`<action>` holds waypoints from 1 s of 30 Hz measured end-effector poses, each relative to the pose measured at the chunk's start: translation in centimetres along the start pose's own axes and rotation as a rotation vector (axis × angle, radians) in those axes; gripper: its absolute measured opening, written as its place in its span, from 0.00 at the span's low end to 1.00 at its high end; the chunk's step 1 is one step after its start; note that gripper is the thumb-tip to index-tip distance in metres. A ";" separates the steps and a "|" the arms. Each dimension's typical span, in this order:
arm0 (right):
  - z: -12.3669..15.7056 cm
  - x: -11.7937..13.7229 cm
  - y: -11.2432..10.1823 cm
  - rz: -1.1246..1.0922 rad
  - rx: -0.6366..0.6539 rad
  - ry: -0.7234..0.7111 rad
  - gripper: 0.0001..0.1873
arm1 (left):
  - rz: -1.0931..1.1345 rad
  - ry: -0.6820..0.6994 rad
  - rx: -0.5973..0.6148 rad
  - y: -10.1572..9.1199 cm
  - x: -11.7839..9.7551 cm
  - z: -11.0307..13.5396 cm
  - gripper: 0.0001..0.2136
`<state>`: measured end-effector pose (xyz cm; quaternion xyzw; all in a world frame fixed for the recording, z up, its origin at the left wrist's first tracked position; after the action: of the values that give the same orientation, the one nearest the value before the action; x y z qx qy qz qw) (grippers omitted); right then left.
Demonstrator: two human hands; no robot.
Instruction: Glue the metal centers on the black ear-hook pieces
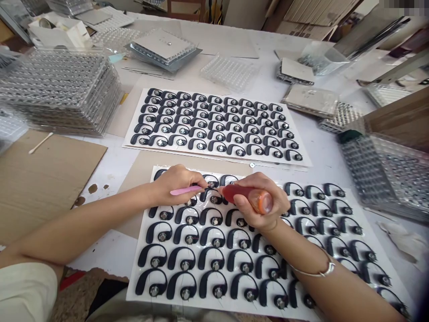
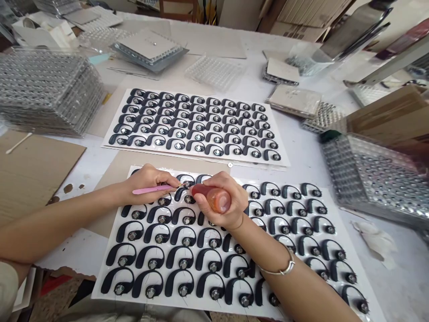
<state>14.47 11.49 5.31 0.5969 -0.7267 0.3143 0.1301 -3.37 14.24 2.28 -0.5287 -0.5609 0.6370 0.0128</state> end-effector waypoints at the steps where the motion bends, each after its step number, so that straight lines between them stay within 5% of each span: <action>1: 0.0 0.0 0.0 -0.005 0.001 -0.005 0.11 | 0.005 -0.003 -0.004 0.0 0.0 0.0 0.07; 20: -0.3 -0.4 0.1 -0.069 -0.051 0.039 0.08 | 0.020 -0.024 -0.014 0.1 0.3 0.0 0.06; 23: -2.0 -2.0 -1.4 -0.220 -0.229 0.179 0.09 | -0.031 -0.009 -0.020 0.2 0.2 0.1 0.07; 26: -4.4 -4.7 -4.1 -0.402 -0.412 0.467 0.15 | -0.119 0.050 -0.032 0.2 -0.3 0.3 0.06; 30: -7.6 -5.3 -8.6 -0.506 -0.527 0.628 0.16 | -0.253 0.120 -0.024 0.0 -1.2 0.4 0.07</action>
<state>22.50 19.51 10.76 0.5780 -0.5391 0.2428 0.5625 -3.13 13.23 2.99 -0.4912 -0.6289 0.5905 0.1201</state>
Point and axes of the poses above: each hand's wrist, its own z-axis away from the middle knuckle, its own y-axis out of the palm, x = y × z, the point moved 6 cm from there along -z, towards the middle knuckle, and after that the axes turned 8 degrees about -z, right-handed, at the moved point
